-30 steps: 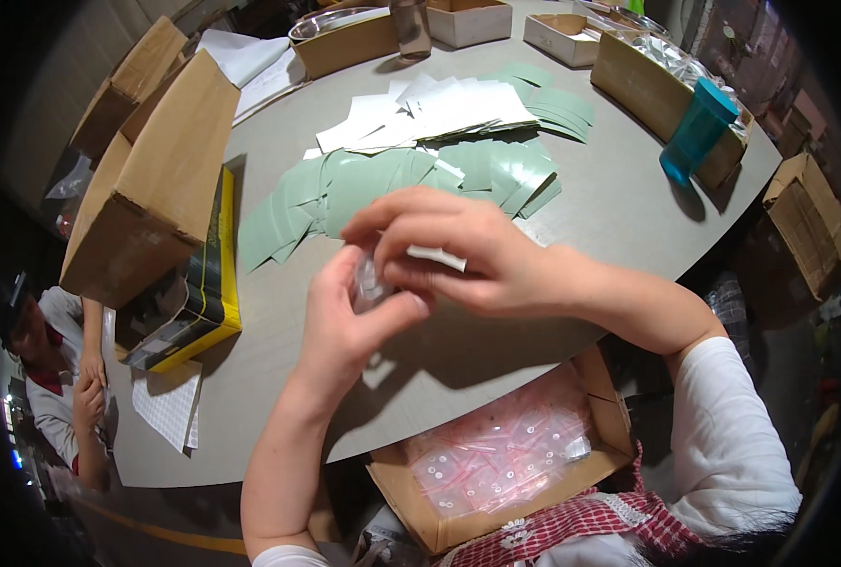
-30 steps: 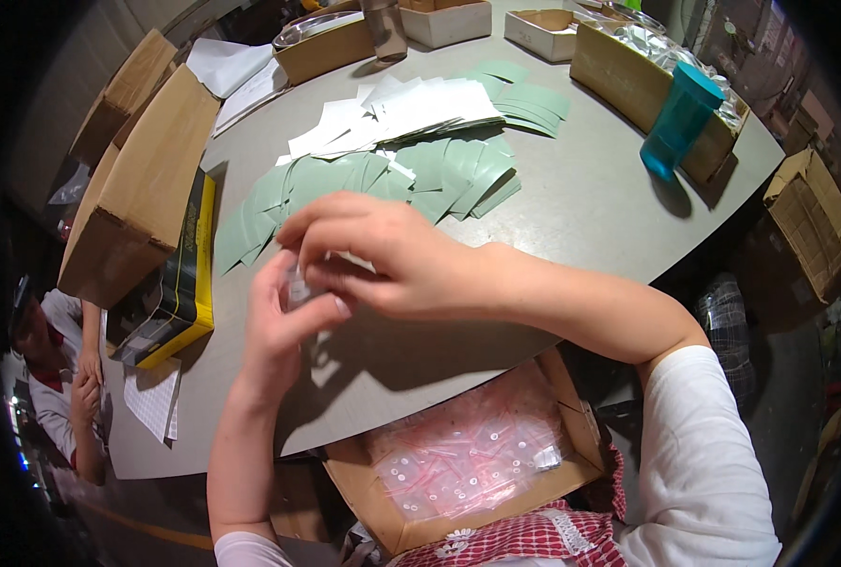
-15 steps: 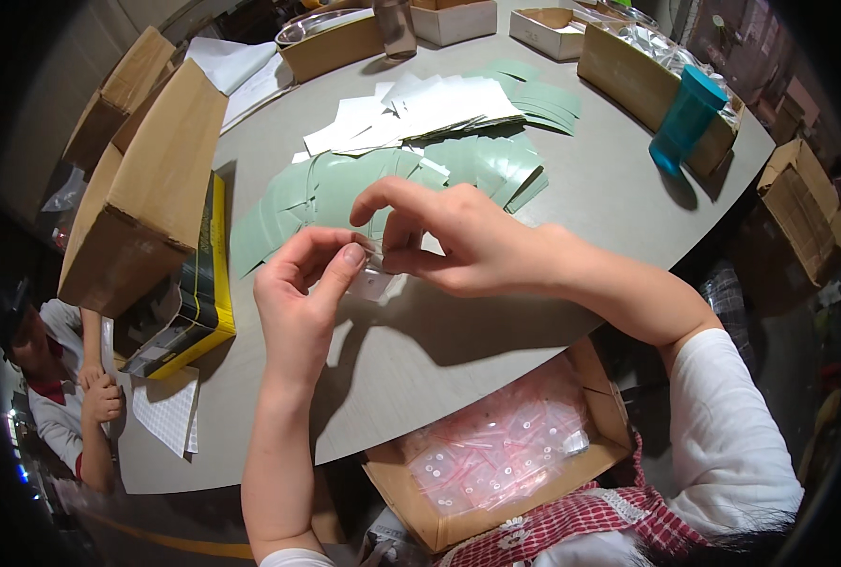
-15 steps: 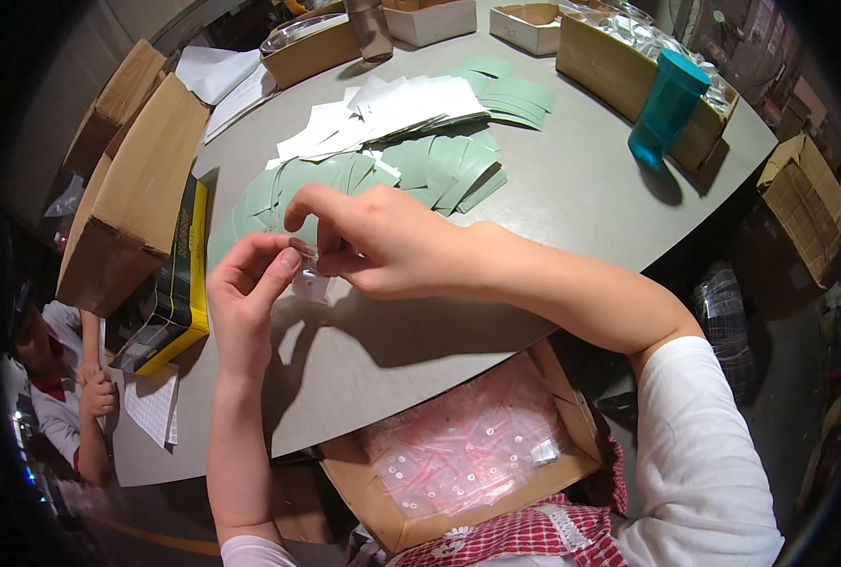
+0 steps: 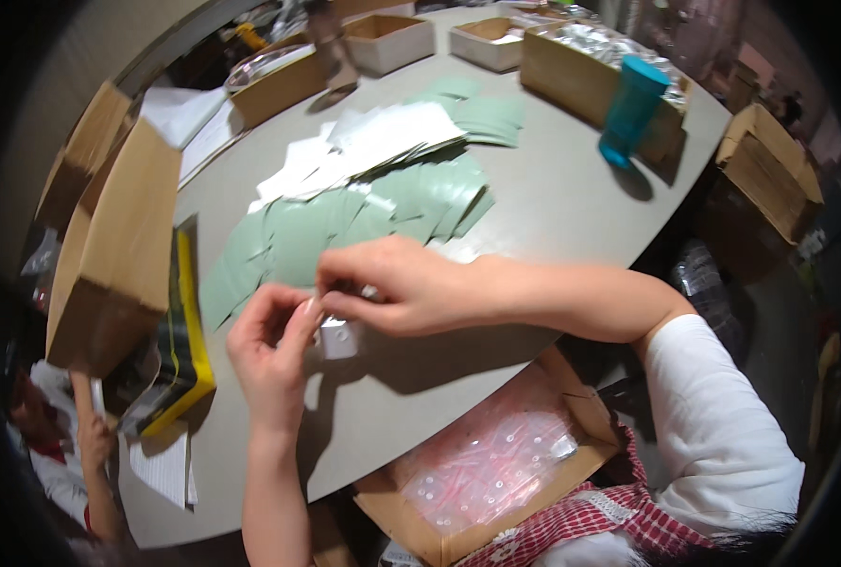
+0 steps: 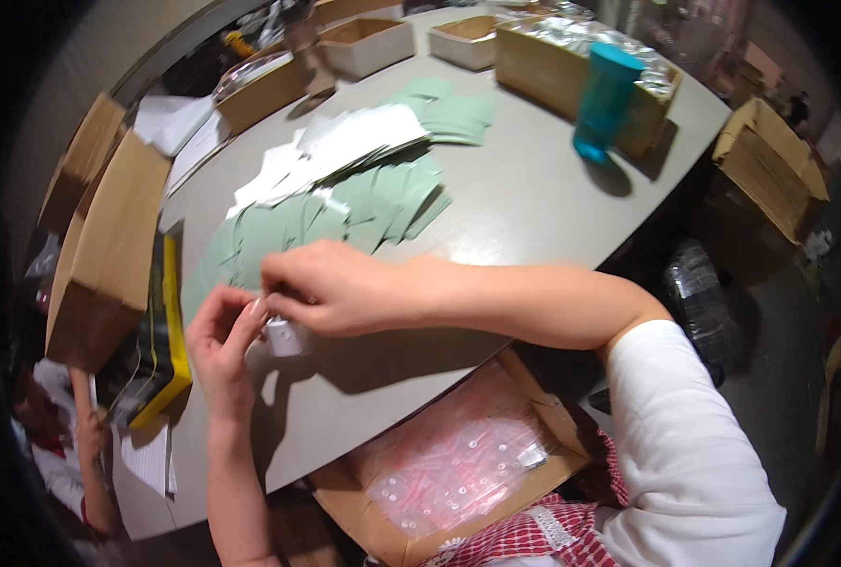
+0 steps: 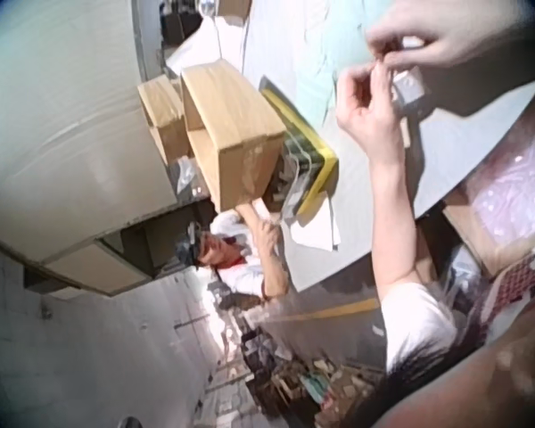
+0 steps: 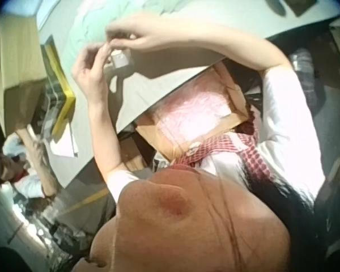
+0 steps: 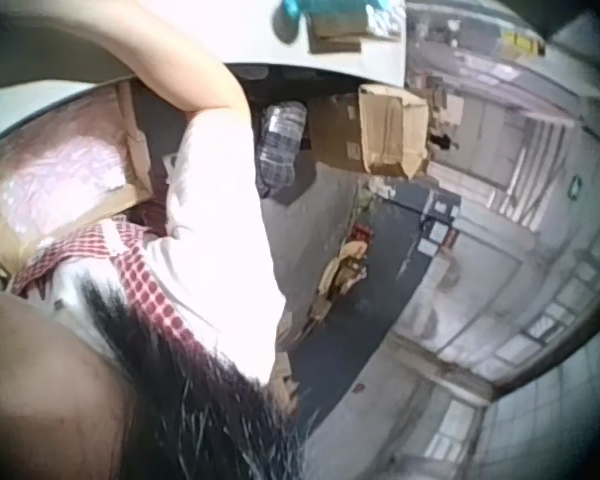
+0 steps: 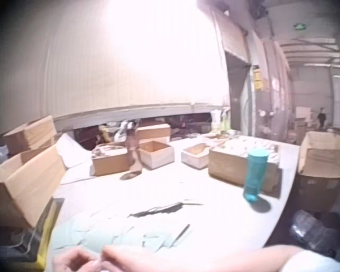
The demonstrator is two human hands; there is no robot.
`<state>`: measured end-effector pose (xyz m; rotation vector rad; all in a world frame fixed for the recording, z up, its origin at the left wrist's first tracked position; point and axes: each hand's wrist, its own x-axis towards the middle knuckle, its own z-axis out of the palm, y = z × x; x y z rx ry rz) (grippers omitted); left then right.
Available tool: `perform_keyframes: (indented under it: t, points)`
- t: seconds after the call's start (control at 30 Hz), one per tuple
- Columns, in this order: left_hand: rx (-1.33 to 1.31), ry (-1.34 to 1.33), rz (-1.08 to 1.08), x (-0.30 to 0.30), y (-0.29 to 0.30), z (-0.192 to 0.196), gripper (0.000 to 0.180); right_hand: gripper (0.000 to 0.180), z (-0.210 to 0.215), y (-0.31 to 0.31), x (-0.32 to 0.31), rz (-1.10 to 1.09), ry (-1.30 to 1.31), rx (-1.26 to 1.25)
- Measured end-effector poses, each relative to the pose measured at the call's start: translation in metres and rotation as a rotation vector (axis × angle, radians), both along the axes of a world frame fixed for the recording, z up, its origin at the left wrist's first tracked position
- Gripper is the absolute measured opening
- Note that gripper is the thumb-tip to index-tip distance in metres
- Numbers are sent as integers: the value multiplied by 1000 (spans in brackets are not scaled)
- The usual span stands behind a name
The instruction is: Packaging small white paper slips or stickers into small plastic bags.
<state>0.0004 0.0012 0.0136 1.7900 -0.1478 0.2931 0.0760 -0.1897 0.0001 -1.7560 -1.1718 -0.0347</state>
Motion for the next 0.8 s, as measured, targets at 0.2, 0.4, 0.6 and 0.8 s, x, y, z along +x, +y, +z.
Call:
perform_keyframes:
  t: [0.2, 0.4, 0.6, 0.8]
  points:
    - [17, -2, -34, -5, 3, 1, 14, 13, -1, 3, -7, 3, -81, 71]
    - [-50, -86, -29, -4, 5, -5, 14, 16, 0, 10, -13, -41, -185, 113]
    - [-70, -34, -7, 3, 6, -14, 17, 18, -7, 12, -4, -91, -409, 176]
    - [-8, -67, 37, -11, -15, 10, 19, 19, -11, 14, -3, -84, -425, 199]
